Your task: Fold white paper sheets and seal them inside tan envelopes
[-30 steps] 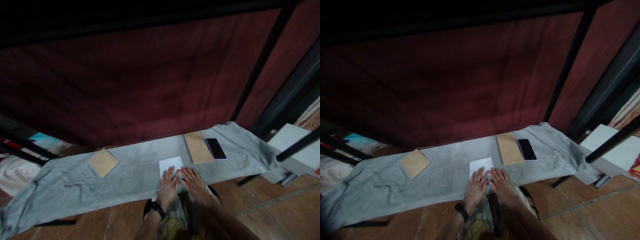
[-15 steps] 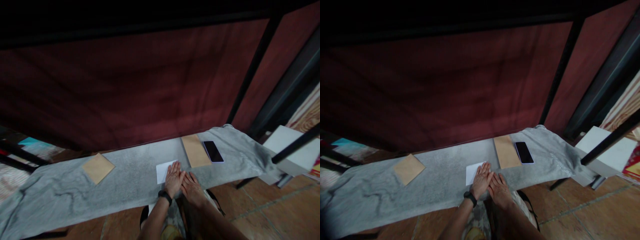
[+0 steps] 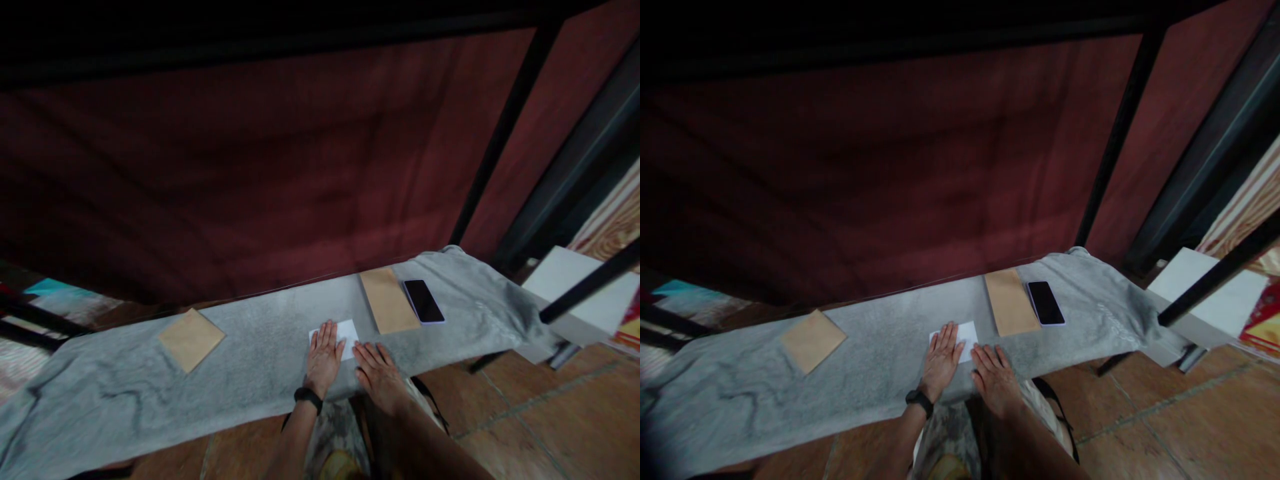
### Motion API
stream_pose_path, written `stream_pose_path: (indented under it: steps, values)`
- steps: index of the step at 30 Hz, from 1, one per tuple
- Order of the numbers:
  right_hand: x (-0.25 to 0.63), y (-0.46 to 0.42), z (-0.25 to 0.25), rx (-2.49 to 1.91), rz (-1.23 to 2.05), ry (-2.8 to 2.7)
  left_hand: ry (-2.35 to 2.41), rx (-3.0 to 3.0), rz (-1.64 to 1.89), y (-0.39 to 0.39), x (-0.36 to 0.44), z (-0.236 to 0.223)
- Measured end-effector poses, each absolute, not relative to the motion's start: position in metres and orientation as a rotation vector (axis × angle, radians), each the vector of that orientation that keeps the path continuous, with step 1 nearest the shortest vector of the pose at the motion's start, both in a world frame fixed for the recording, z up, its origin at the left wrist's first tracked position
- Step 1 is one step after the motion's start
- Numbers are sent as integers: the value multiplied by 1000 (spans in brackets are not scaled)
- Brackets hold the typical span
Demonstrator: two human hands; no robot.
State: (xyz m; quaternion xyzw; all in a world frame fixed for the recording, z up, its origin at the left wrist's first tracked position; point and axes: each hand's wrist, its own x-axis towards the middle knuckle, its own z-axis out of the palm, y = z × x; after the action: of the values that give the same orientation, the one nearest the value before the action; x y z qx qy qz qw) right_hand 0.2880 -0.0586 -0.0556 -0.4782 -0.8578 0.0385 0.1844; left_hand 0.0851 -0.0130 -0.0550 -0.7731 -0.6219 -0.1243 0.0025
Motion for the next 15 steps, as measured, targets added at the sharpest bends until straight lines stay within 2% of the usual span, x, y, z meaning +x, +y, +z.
stream_pose_path:
  steps: [8, 15]
  values:
    - [287, -60, -51, -1351, 106, -2425, -2107, -2268, -358, -28, 62, -50]
    - [286, -61, -54, -1340, 80, -2401, -2259, -2161, -600, -38, 46, -44]
